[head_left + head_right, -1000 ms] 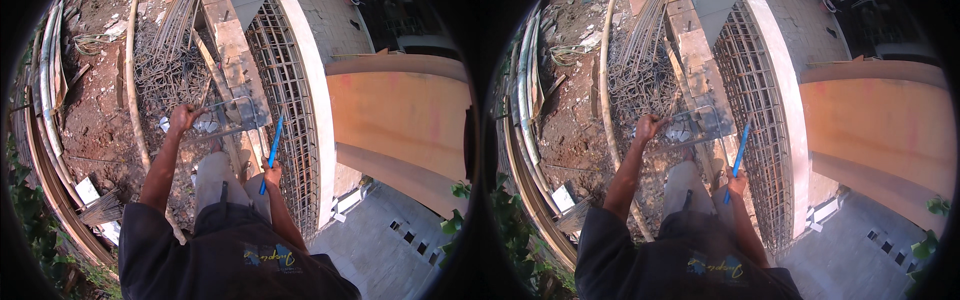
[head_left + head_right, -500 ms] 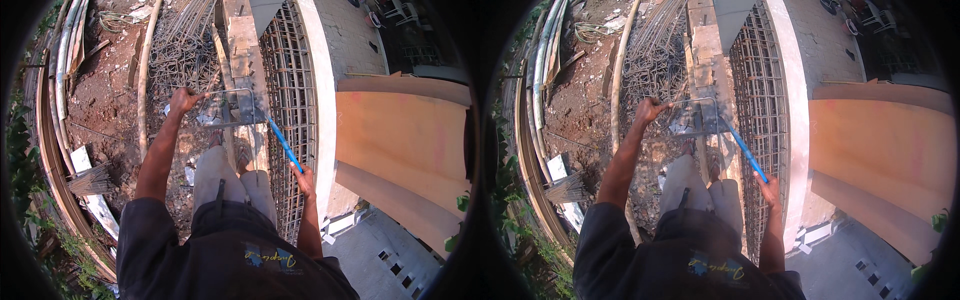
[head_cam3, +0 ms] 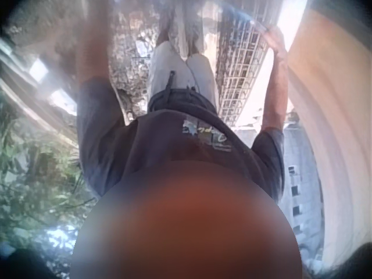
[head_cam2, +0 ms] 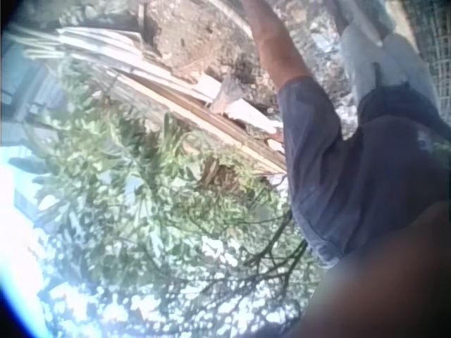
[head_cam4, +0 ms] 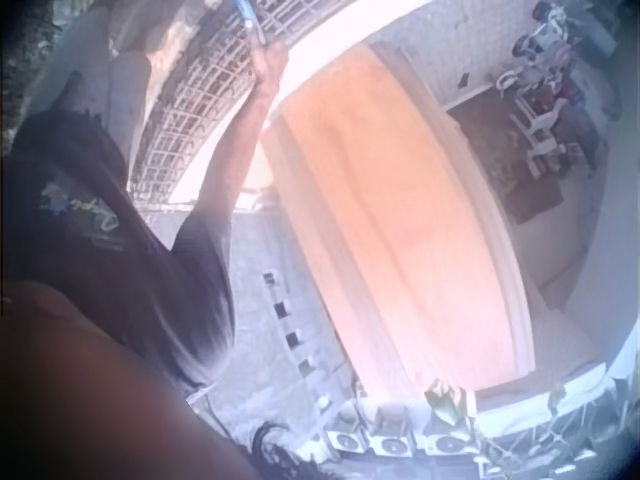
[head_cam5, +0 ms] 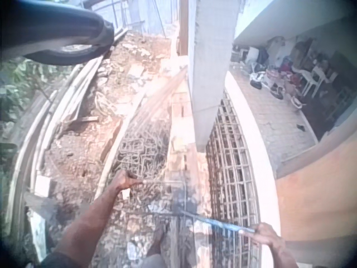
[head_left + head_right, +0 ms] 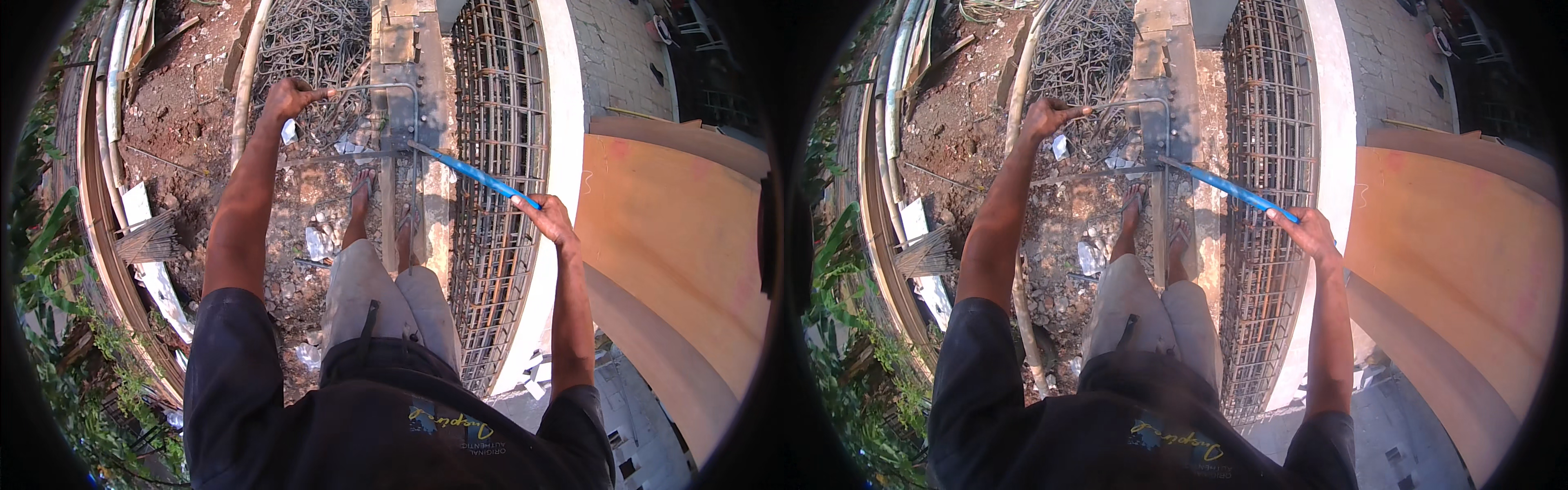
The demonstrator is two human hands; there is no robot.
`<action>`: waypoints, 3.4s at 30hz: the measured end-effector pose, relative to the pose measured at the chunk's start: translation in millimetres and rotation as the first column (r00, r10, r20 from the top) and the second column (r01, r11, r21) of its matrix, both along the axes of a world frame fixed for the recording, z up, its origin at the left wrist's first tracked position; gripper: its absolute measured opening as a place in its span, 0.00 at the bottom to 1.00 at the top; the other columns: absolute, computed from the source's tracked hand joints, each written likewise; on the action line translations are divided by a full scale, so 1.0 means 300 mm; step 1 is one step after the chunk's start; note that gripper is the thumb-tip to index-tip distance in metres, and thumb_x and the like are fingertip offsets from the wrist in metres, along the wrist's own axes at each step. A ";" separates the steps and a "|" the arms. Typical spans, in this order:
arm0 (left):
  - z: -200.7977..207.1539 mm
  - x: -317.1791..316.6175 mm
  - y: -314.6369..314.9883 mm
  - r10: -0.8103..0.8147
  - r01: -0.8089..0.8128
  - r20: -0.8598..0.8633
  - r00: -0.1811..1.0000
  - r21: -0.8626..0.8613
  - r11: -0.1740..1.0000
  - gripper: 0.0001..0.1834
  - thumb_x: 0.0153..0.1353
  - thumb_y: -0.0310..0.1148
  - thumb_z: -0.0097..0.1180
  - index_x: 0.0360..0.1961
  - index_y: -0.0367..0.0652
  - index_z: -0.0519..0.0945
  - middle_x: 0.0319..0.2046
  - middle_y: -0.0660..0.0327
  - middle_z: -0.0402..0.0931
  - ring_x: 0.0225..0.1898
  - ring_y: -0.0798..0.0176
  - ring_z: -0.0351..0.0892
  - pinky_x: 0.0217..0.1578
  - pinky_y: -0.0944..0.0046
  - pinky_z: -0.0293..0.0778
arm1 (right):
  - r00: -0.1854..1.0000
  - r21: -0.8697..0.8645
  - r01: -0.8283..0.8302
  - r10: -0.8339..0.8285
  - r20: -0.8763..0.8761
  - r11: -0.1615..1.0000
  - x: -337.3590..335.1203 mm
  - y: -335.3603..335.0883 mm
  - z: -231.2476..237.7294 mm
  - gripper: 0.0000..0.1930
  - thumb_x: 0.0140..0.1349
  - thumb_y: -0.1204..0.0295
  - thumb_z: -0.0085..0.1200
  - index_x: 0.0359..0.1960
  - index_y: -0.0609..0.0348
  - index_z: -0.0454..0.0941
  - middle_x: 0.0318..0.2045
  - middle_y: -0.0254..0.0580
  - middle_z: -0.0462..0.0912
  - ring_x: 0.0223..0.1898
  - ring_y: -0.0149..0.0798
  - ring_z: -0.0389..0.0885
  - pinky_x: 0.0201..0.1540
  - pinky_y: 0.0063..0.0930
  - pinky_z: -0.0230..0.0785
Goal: The person uses a manual rebar bender to bend short metal rods one at a time. They insert each rod into the bender, apply force with a blue lever, and release the bent piece onto the ground.
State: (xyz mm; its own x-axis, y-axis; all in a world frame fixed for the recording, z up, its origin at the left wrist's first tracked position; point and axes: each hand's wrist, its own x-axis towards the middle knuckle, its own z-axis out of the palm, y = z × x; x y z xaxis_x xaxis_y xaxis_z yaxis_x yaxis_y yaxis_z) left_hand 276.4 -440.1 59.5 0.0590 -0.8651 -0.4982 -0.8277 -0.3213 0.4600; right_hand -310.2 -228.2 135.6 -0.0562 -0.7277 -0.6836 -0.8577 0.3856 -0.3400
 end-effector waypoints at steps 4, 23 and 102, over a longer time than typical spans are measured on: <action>-0.017 -0.042 -0.004 0.060 -0.059 -0.022 0.998 0.028 0.998 0.56 0.38 0.75 0.80 0.51 0.30 0.88 0.44 0.40 0.89 0.47 0.43 0.89 0.55 0.46 0.86 | 0.999 0.045 0.026 -0.027 0.020 0.999 -0.039 -0.001 -0.030 0.38 0.63 0.28 0.63 0.26 0.57 0.87 0.16 0.36 0.74 0.24 0.36 0.74 0.33 0.40 0.70; 0.037 -0.561 0.969 0.370 -0.295 -0.596 0.713 0.224 0.929 0.35 0.74 0.59 0.63 0.55 0.32 0.83 0.40 0.57 0.87 0.44 0.64 0.85 0.48 0.63 0.80 | 0.999 -0.107 0.042 -0.044 -0.018 0.993 0.057 0.156 -0.038 0.42 0.62 0.23 0.56 0.31 0.59 0.88 0.25 0.50 0.86 0.34 0.55 0.87 0.40 0.51 0.75; -0.064 -0.316 0.877 0.193 -0.197 -0.049 0.980 -0.072 0.978 0.39 0.74 0.65 0.59 0.22 0.37 0.80 0.14 0.60 0.70 0.19 0.63 0.64 0.24 0.53 0.59 | 0.664 0.059 0.623 -0.568 0.487 0.780 0.758 0.689 -0.282 0.24 0.77 0.55 0.62 0.56 0.69 0.81 0.20 0.41 0.78 0.23 0.30 0.75 0.29 0.33 0.68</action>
State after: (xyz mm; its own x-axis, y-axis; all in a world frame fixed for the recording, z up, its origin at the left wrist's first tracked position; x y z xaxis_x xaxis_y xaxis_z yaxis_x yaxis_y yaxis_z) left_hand 181.6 -177.1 40.2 0.2108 -0.8745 -0.4367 -0.7322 -0.4373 0.5221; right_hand -82.8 -21.6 51.1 -0.2084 -0.7159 -0.6664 -0.1886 0.6980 -0.6908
